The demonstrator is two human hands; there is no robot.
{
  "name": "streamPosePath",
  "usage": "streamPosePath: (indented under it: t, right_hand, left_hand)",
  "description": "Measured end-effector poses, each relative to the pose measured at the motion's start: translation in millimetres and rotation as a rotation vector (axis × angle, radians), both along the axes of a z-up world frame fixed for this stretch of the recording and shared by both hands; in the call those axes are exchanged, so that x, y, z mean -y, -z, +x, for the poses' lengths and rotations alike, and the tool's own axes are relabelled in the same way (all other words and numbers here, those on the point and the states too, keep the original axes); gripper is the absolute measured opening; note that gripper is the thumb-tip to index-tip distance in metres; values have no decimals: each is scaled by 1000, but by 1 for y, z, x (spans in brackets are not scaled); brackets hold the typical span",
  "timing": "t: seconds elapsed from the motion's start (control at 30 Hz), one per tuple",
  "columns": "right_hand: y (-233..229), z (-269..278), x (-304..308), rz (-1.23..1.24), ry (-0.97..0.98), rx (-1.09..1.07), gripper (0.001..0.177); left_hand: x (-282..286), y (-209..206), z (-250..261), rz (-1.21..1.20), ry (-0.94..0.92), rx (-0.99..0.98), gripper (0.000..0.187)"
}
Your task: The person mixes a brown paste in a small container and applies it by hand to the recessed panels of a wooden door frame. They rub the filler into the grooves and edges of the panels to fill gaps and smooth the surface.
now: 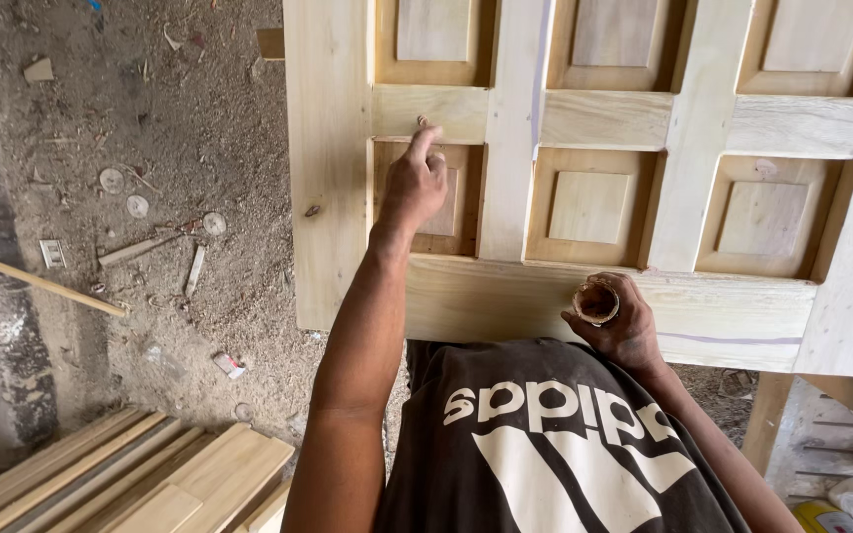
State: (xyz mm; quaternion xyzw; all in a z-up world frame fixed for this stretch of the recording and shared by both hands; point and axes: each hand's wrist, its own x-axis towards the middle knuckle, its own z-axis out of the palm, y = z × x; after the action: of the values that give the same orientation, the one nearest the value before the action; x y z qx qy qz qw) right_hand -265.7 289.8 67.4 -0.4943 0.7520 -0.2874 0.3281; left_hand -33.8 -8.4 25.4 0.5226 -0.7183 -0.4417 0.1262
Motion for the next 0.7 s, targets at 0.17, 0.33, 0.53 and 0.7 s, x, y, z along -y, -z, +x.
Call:
streamPosePath:
  t: [0.17,0.33,0.53,0.7]
  right_hand:
    - [2,-2,-3,-24,-2,30,66]
    - [0,-5,-4,-88,-24,9,68]
    - [-7,-8,6,-98,-16,43,67]
    - [-14,-13,25,-157,-12,-90,62]
  left_hand:
    - [-21,7,-31,48,205,44,57]
    - [-18,24,-39,-93,235,112,57]
    - [-16,11,-42,-350,283,232,49]
    - [-72,-55,-44,46,429,140,35]
